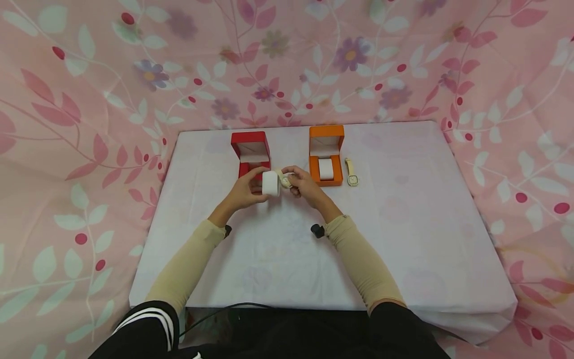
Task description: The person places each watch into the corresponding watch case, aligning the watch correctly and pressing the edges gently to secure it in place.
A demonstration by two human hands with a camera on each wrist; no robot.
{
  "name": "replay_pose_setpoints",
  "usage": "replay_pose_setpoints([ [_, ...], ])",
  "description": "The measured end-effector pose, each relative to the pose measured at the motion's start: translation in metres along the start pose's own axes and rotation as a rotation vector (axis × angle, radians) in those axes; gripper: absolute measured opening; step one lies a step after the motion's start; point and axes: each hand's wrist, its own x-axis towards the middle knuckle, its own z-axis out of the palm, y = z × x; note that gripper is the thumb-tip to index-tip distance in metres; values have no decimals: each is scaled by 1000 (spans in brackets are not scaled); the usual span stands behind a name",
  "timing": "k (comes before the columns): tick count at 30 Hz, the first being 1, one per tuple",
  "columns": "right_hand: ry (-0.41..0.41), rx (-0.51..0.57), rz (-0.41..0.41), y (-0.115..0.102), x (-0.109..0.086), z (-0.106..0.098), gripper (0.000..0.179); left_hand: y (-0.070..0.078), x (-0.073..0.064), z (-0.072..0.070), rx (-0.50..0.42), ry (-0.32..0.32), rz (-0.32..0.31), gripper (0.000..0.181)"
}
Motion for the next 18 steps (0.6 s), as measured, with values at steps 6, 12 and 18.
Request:
replay_pose_setpoints([
  [6, 23, 28, -20, 11, 6, -7, 26, 6, -3, -1, -70, -16, -21, 74],
  [12, 52, 9, -38, 14, 7, -7, 24, 12, -4, -1, -56, -17, -22, 73],
  [18, 18, 11, -14, 13, 5, -6, 23, 19, -5, 0, 18, -20, -19, 70],
])
